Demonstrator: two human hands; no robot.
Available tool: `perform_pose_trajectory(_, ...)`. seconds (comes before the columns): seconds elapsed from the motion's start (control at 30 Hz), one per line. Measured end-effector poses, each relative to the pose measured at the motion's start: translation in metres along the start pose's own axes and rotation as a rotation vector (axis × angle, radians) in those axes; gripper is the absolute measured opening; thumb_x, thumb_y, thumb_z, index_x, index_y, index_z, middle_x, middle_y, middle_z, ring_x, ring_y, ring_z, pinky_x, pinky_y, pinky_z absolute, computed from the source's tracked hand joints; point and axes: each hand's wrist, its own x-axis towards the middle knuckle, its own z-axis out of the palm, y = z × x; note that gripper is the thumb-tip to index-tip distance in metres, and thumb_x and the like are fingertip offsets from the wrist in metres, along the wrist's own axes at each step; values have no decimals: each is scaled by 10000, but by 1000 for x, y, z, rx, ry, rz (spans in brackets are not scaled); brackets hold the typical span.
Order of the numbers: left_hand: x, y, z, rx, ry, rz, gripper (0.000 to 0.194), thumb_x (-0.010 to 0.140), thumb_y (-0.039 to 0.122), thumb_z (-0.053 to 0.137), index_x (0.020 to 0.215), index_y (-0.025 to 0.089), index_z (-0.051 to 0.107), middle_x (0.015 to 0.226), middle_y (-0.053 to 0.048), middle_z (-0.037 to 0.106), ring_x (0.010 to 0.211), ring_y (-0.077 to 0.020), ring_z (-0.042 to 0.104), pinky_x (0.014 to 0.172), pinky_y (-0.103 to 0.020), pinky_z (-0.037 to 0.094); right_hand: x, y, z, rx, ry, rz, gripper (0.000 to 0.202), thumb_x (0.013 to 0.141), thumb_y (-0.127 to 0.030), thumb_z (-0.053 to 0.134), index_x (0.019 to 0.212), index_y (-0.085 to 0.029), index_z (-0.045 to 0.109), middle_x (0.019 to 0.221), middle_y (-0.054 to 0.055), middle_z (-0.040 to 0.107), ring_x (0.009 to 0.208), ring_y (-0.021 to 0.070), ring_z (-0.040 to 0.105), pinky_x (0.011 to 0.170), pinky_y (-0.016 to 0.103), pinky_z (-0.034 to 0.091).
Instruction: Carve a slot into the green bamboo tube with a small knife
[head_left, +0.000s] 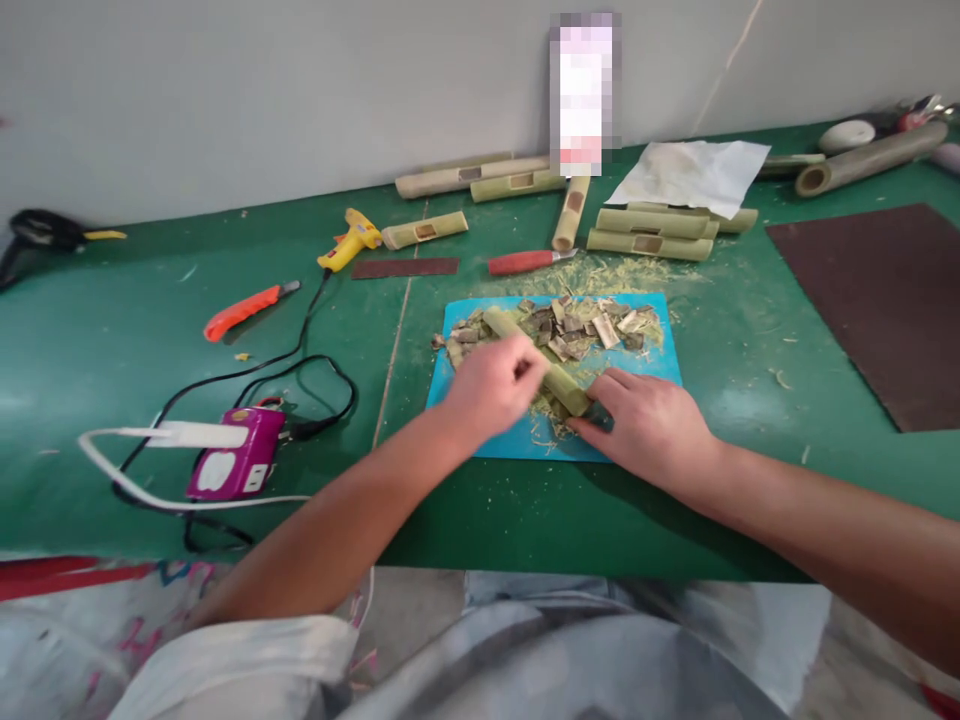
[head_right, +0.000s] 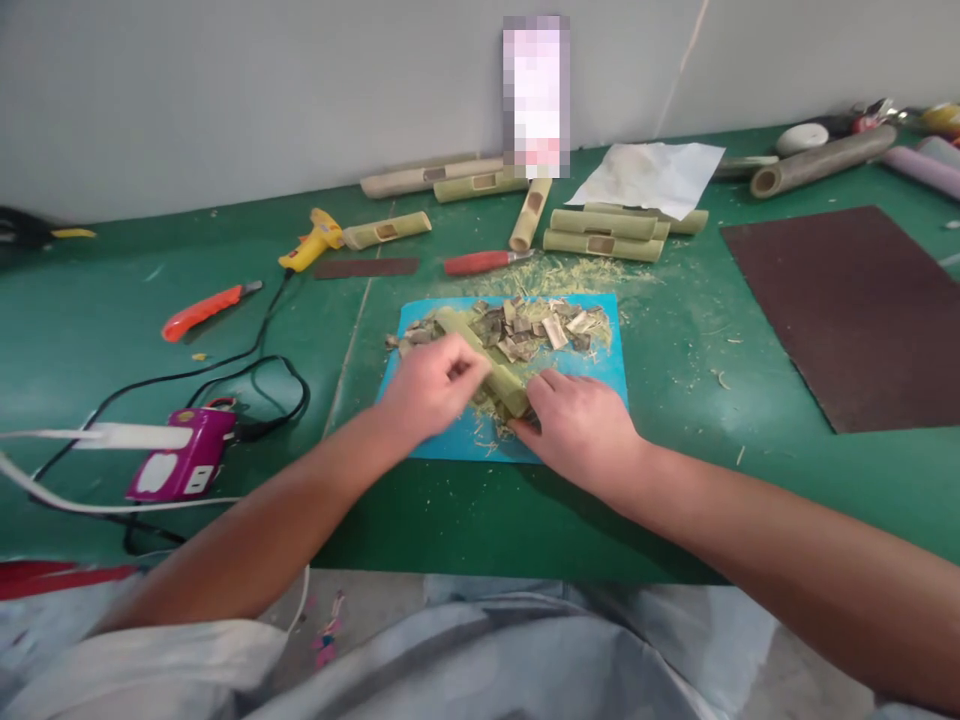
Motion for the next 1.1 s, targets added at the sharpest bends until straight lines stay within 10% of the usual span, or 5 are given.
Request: perform_pose_trajectory(1.1, 8, -30, -6, 53, 166, 115, 68, 831, 160, 650, 774, 175, 615, 694, 4, 629, 561, -85, 533, 550, -224, 438, 0, 2, 3, 27, 34, -16, 255, 842, -428, 630, 781, -180, 619, 747, 27, 638, 589, 138, 495, 548, 292, 245)
